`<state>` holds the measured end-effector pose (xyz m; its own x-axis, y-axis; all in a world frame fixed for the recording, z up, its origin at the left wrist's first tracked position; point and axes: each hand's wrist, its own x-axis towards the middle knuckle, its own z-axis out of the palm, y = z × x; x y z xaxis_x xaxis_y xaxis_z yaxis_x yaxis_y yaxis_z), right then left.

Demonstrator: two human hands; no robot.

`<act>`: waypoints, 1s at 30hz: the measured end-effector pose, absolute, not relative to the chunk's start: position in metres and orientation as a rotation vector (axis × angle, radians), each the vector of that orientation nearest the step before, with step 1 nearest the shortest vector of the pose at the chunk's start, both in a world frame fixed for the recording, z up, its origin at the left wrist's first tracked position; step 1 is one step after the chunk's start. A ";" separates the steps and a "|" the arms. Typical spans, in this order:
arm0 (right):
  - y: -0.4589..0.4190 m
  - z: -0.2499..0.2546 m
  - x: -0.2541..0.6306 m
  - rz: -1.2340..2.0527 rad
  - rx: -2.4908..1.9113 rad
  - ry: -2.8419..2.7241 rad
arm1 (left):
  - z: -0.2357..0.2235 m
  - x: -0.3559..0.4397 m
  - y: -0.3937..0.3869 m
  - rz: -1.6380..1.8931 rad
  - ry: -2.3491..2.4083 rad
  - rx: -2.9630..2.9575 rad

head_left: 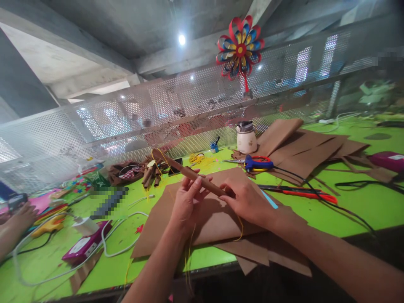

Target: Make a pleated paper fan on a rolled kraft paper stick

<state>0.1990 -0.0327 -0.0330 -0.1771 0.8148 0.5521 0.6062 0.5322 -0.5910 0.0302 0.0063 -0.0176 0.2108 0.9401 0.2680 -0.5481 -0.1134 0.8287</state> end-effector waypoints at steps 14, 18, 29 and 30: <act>-0.025 -0.030 0.205 0.897 -1.091 -1.811 | -0.012 0.018 0.014 1.405 0.444 1.056; -0.020 -0.035 0.208 0.872 -1.074 -1.821 | -0.010 0.018 0.012 1.399 0.463 1.086; -0.024 -0.029 0.208 0.799 -1.116 -1.848 | -0.009 0.018 0.010 1.373 0.476 0.984; -0.025 -0.028 0.208 0.778 -1.133 -1.857 | -0.009 0.017 0.010 1.369 0.467 0.986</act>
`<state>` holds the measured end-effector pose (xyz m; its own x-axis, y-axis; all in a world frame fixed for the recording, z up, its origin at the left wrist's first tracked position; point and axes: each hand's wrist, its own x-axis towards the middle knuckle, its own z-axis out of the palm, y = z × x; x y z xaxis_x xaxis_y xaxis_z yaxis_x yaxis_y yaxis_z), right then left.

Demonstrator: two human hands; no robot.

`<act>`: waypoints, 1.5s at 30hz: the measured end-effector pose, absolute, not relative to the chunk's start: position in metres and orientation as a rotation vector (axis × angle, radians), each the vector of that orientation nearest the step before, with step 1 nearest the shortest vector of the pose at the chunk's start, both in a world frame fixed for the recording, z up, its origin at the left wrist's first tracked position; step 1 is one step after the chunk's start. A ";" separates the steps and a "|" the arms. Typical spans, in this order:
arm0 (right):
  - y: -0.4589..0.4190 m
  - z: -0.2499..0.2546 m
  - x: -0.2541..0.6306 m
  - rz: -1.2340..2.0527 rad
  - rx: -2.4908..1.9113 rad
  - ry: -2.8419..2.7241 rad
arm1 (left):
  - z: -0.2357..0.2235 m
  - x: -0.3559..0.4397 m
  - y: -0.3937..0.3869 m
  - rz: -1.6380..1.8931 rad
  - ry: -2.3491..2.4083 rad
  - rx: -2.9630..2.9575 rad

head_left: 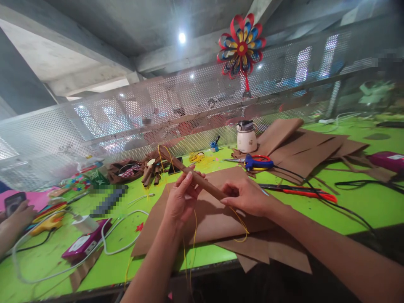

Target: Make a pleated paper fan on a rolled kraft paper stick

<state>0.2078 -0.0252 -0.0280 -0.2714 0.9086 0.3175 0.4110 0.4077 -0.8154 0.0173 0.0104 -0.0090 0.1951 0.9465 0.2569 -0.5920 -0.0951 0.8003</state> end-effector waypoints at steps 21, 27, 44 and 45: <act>-0.029 -0.031 0.208 0.522 -1.175 -1.927 | -0.006 0.015 0.010 1.323 0.449 1.032; -0.032 -0.033 0.207 0.514 -1.101 -1.976 | -0.009 0.011 0.013 1.317 0.419 1.043; -0.040 -0.035 0.199 0.465 -1.257 -1.989 | -0.012 0.023 0.010 1.218 0.520 1.007; -0.041 -0.036 0.198 0.460 -1.259 -1.994 | -0.013 0.024 0.010 1.216 0.528 1.007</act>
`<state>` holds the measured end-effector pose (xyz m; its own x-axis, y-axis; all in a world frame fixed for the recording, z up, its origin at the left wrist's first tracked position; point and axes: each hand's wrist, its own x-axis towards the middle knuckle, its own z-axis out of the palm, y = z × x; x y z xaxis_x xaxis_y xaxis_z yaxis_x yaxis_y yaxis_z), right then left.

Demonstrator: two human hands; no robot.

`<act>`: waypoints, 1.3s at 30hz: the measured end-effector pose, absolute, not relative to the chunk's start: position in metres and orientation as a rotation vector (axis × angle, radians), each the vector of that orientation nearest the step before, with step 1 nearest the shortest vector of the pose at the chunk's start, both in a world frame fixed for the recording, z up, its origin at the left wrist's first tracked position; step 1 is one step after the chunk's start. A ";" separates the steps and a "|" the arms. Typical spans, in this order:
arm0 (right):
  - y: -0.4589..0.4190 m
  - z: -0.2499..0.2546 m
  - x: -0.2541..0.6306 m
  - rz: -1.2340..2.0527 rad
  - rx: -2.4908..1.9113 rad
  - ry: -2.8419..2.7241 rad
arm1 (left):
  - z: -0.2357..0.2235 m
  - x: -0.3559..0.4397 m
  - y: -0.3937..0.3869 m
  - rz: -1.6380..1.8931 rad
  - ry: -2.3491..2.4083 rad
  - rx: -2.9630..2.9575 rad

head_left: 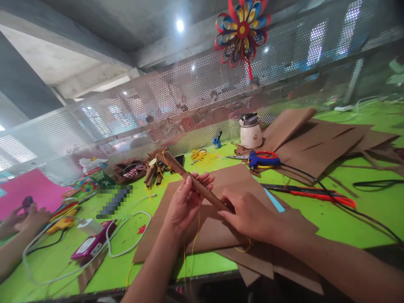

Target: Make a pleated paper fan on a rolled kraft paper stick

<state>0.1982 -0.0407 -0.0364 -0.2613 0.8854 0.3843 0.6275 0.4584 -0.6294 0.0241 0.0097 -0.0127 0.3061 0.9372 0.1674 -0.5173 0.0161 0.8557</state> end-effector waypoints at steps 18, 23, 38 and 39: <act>-0.038 -0.042 0.193 0.508 -1.207 -1.918 | -0.016 0.034 -0.002 1.115 0.521 1.078; -0.038 -0.040 0.194 0.555 -1.187 -1.914 | -0.018 0.035 0.001 1.095 0.530 1.084; -0.043 -0.039 0.194 0.504 -1.098 -1.957 | -0.019 0.032 0.005 1.065 0.603 1.068; -0.043 -0.039 0.194 0.509 -1.092 -1.948 | -0.019 0.031 0.005 1.060 0.601 1.063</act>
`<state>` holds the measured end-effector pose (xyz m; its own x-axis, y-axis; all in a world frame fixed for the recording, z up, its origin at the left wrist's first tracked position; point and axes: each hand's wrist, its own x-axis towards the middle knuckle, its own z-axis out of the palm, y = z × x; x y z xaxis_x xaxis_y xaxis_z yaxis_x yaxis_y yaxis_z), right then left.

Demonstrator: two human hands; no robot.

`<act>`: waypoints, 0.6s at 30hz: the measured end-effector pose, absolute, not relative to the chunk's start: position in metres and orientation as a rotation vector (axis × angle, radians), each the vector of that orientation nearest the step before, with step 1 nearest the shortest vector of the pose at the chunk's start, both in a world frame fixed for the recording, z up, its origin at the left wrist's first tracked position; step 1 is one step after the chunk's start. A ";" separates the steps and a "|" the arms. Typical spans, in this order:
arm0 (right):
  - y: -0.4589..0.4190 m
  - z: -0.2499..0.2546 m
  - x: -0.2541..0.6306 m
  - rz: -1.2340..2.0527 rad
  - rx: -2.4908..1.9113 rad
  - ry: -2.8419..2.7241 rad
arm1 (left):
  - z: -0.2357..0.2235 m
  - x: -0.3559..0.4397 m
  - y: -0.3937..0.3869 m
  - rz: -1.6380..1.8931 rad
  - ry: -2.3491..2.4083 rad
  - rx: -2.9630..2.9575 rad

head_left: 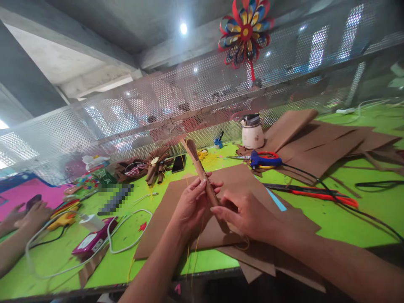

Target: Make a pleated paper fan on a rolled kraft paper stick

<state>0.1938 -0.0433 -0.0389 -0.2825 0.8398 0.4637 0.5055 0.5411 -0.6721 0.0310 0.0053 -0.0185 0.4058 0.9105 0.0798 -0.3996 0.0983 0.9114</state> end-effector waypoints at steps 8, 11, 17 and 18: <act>-0.043 -0.046 0.191 0.398 -1.091 -2.006 | -0.022 0.030 0.008 1.134 0.568 1.032; -0.045 -0.047 0.190 0.269 -1.136 -2.035 | -0.023 0.032 0.009 1.179 0.563 1.031; -0.045 -0.047 0.192 0.067 -1.162 -2.119 | -0.023 0.034 0.009 1.198 0.547 1.017; -0.045 -0.047 0.192 0.041 -1.164 -2.125 | -0.023 0.034 0.009 1.200 0.538 1.017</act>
<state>0.1920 -0.0452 -0.0473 -0.3485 0.7496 0.5627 0.7273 0.5950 -0.3422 0.0340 0.0094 -0.0231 0.3174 0.9348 0.1596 -0.5030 0.0233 0.8640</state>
